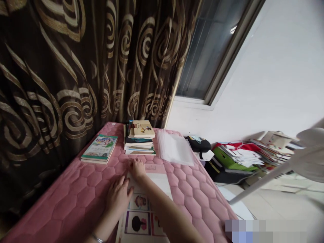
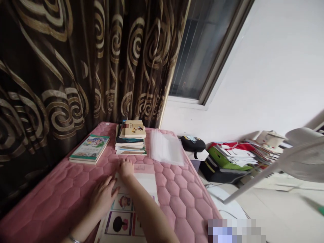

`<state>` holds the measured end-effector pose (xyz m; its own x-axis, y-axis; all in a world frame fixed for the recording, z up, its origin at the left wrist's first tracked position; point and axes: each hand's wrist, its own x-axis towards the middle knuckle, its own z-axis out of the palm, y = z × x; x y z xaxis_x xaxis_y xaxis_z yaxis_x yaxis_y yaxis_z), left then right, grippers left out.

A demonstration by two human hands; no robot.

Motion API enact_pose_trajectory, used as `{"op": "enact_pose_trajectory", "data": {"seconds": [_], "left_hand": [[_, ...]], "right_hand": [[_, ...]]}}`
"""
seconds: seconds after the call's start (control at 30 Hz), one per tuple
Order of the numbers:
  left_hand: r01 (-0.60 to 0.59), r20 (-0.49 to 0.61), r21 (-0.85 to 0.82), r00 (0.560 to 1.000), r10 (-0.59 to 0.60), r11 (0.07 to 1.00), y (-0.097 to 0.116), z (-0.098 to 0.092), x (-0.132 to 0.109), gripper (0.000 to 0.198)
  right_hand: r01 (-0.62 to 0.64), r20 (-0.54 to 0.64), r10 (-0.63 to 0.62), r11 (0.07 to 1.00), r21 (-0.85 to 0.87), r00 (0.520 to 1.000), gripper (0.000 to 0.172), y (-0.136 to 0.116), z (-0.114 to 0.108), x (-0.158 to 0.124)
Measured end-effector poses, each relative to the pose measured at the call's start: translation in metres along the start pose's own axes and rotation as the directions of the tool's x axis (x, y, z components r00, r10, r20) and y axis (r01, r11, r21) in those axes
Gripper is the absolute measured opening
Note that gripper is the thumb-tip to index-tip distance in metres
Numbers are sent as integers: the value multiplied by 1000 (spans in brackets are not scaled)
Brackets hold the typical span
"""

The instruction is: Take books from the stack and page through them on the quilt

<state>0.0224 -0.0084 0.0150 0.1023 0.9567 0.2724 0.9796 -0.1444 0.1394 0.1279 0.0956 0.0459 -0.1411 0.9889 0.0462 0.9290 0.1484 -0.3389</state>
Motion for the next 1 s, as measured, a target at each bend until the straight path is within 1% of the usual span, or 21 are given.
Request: {"op": "enact_pose_trajectory", "data": {"seconds": [0.07,0.1,0.13,0.17,0.23,0.3,0.4,0.47,0.5,0.57,0.6,0.63,0.7,0.73,0.8,0.83,0.93,1.0], "left_hand": [[-11,5,-3,1000,11,1000,1,-2,0,37],[-19,10,-7,1000,19,1000,1,-3,0,37],[-25,14,-11,1000,25,1000,1,-4,1,37],[-30,17,-12,999,30,999,1,-4,1,38],[-37,20,-7,999,37,999,1,-6,2,40],[-33,34,10,999,33,999,3,-8,2,41],[-4,55,72,999,0,997,15,-12,3,42],[6,65,109,998,-13,994,31,-16,4,43],[-10,81,109,997,1,994,42,-17,6,44],[-99,160,48,983,90,994,68,-18,10,47],[-172,226,-15,959,171,985,81,-17,14,49],[-242,284,-83,924,256,967,95,-16,17,51],[-317,308,-168,883,355,933,117,-10,23,54],[-327,306,-191,876,373,925,125,-5,26,56],[-308,286,-197,890,355,931,134,5,29,59],[-299,269,-192,900,343,935,135,11,29,59],[-302,199,-181,921,336,936,133,25,25,59],[-304,165,-186,928,334,935,130,29,23,59]], "right_hand": [[91,12,-92,996,22,996,31,17,-6,-21],[142,24,-143,989,36,989,33,29,-10,-34],[222,29,-223,973,58,974,32,44,-14,-47],[260,26,-262,963,75,965,27,59,-18,-60],[243,-16,-242,966,91,970,27,89,-25,-86],[159,-62,-155,986,56,986,31,111,-31,-107],[82,-118,-81,997,2,990,36,127,-35,-125],[62,-132,-67,997,-38,989,36,128,-36,-127],[55,-133,-62,997,-58,989,35,128,-37,-127],[42,-137,-53,996,-82,989,34,127,-38,-125],[37,-142,-48,996,-80,989,34,127,-38,-124],[33,-148,-43,997,-69,988,34,127,-38,-123],[23,-155,-25,1000,-19,988,34,131,-38,-119],[15,-153,-13,1000,16,988,34,134,-38,-117],[-17,-148,29,997,79,988,31,141,-38,-110],[-46,-154,61,994,97,986,27,144,-38,-105],[-164,-190,179,982,89,965,10,155,-39,-87],[-239,-190,245,969,58,951,16,160,-41,-71]]}}
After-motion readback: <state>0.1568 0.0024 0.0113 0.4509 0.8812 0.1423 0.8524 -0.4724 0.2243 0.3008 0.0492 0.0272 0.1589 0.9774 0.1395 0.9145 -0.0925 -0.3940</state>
